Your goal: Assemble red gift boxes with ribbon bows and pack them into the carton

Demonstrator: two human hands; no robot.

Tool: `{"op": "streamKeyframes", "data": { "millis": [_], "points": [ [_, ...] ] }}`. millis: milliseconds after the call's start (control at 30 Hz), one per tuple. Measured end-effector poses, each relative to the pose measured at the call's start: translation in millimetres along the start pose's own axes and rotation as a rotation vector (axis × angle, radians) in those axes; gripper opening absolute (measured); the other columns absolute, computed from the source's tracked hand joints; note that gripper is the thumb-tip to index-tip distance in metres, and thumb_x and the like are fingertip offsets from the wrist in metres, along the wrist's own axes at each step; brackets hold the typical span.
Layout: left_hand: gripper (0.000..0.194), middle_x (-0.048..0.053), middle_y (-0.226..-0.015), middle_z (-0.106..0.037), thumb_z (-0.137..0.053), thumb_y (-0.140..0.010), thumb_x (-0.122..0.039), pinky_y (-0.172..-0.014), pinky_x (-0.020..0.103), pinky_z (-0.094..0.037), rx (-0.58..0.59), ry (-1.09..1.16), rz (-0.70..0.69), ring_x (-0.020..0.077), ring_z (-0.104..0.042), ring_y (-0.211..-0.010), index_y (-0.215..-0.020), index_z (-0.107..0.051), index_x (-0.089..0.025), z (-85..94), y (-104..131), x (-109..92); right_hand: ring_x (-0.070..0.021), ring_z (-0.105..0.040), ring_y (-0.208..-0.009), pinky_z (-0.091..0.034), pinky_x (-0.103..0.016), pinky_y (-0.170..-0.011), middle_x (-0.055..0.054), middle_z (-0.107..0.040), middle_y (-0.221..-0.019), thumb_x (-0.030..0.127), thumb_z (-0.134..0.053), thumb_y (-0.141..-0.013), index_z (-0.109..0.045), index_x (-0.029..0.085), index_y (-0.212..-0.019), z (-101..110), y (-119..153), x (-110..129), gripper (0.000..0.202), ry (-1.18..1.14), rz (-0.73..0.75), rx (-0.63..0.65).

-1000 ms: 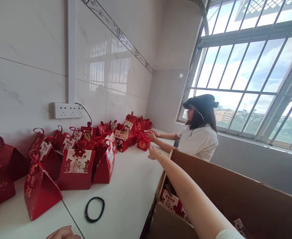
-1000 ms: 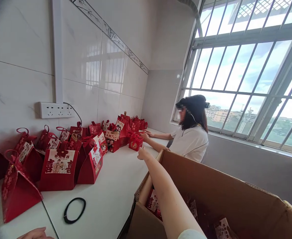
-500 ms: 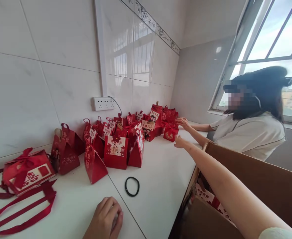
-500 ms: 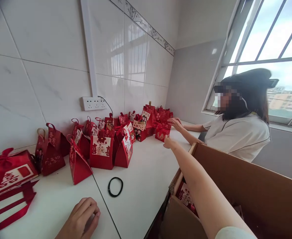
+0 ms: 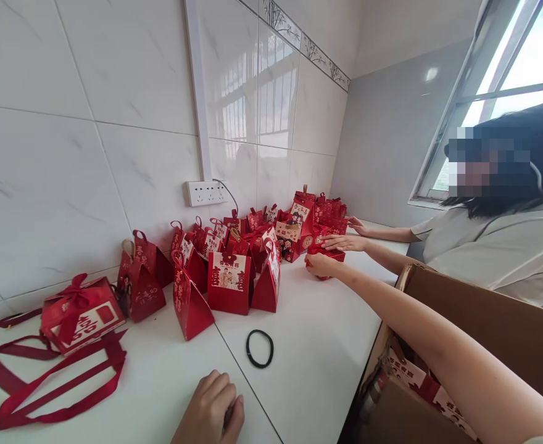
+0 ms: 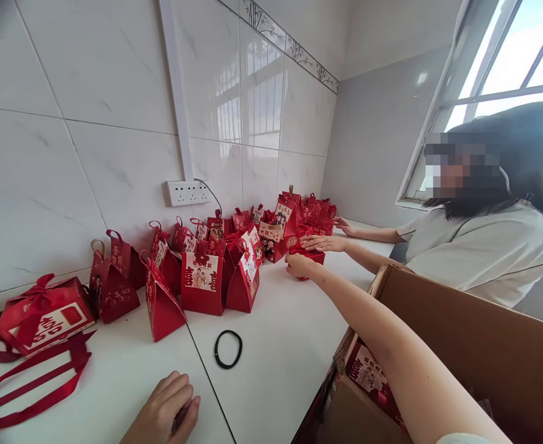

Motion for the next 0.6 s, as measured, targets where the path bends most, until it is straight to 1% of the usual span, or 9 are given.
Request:
{"op": "streamKeyframes", "data": {
  "millis": [100, 167, 267, 333, 400, 433, 500, 567, 600],
  "points": [
    [0.029, -0.002, -0.053, -0.046, -0.04, -0.085, -0.018, -0.051, 0.023, -0.048, 0.05, 0.033, 0.038, 0.0108, -0.046, -0.051, -0.056, -0.036, -0.02, -0.4, 1.9, 0.2, -0.0203, -0.058, -0.101, -0.046, -0.036, -0.087, -0.009, -0.061, -0.11, 0.034, -0.044, -0.094, -0.058, 0.016, -0.108, 13.6, 1.2, 13.6, 0.027, 0.018, 0.073, -0.058],
    [0.03, -0.002, -0.052, -0.046, -0.041, -0.084, -0.017, -0.051, 0.023, -0.047, 0.046, 0.061, 0.051, 0.011, -0.045, -0.051, -0.055, -0.034, -0.02, 0.9, 1.1, -1.3, -0.0242, -0.055, -0.108, -0.043, -0.034, -0.089, -0.014, -0.057, -0.116, 0.034, -0.037, -0.095, -0.055, 0.014, -0.114, 22.4, 3.9, 15.3, 0.032, 0.035, 0.05, -0.124],
    [0.03, -0.002, -0.053, -0.046, -0.042, -0.083, -0.017, -0.05, 0.022, -0.045, 0.033, 0.093, 0.065, 0.0114, -0.045, -0.051, -0.055, -0.032, -0.02, 3.7, -1.3, -4.1, -0.0315, -0.048, -0.116, -0.04, -0.038, -0.092, -0.021, -0.051, -0.124, 0.041, -0.046, -0.09, -0.049, 0.01, -0.121, 27.9, 10.1, 10.4, 0.045, 0.071, -0.021, -0.155],
    [0.029, -0.001, -0.054, -0.047, -0.042, -0.083, -0.018, -0.052, 0.023, -0.046, 0.048, 0.1, 0.075, 0.0116, -0.045, -0.053, -0.055, -0.033, -0.02, 5.1, -2.3, -5.2, -0.0361, -0.039, -0.124, -0.034, -0.046, -0.098, -0.023, -0.044, -0.132, 0.047, -0.053, -0.084, -0.047, 0.009, -0.125, 26.2, 15.3, 6.9, 0.056, 0.09, -0.057, -0.14],
    [0.029, -0.001, -0.056, -0.048, -0.041, -0.083, -0.019, -0.054, 0.024, -0.046, 0.07, 0.103, 0.089, 0.0121, -0.046, -0.054, -0.055, -0.033, -0.02, 6.1, -2.7, -5.8, -0.039, -0.033, -0.129, -0.029, -0.052, -0.1, -0.024, -0.037, -0.138, 0.052, -0.056, -0.08, -0.044, 0.01, -0.129, 22.8, 20.9, 5.1, 0.065, 0.09, -0.091, -0.103],
    [0.029, -0.001, -0.056, -0.048, -0.04, -0.083, -0.018, -0.054, 0.024, -0.046, 0.077, 0.107, 0.097, 0.0123, -0.046, -0.055, -0.055, -0.033, -0.02, 6.5, -2.8, -6.0, -0.0405, -0.032, -0.129, -0.03, -0.054, -0.099, -0.024, -0.036, -0.139, 0.054, -0.056, -0.079, -0.043, 0.01, -0.13, 21.2, 23.7, 4.5, 0.068, 0.081, -0.112, -0.076],
    [0.029, 0.0, -0.056, -0.048, -0.039, -0.084, -0.018, -0.055, 0.025, -0.046, 0.089, 0.119, 0.112, 0.0127, -0.046, -0.056, -0.055, -0.033, -0.02, 7.2, -3.4, -6.4, -0.0429, -0.04, -0.123, -0.036, -0.053, -0.094, -0.027, -0.039, -0.135, 0.058, -0.059, -0.075, -0.042, 0.008, -0.13, 19.2, 29.0, 2.9, 0.076, 0.046, -0.159, -0.004],
    [0.029, 0.0, -0.057, -0.048, -0.038, -0.084, -0.018, -0.056, 0.026, -0.046, 0.104, 0.136, 0.137, 0.0133, -0.047, -0.057, -0.055, -0.033, -0.02, 8.0, -4.2, -6.9, -0.0414, -0.052, -0.112, -0.044, -0.047, -0.084, -0.028, -0.045, -0.128, 0.059, -0.062, -0.07, -0.042, 0.006, -0.129, 18.8, 33.9, -0.1, 0.082, -0.005, -0.203, 0.078],
    [0.029, 0.0, -0.057, -0.048, -0.037, -0.084, -0.018, -0.056, 0.027, -0.046, 0.112, 0.145, 0.15, 0.0135, -0.047, -0.057, -0.055, -0.034, -0.02, 8.4, -4.7, -7.2, -0.0386, -0.057, -0.105, -0.046, -0.043, -0.079, -0.027, -0.048, -0.124, 0.059, -0.063, -0.069, -0.043, 0.006, -0.129, 18.9, 36.5, -1.9, 0.083, -0.035, -0.218, 0.115]
  ]
}}
Point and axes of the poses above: each hand's wrist, its own y-axis away from the middle knuckle, its own z-axis out of the back of the hand, x = y × z, the point moved 1 cm from there along -y, towards the middle knuckle
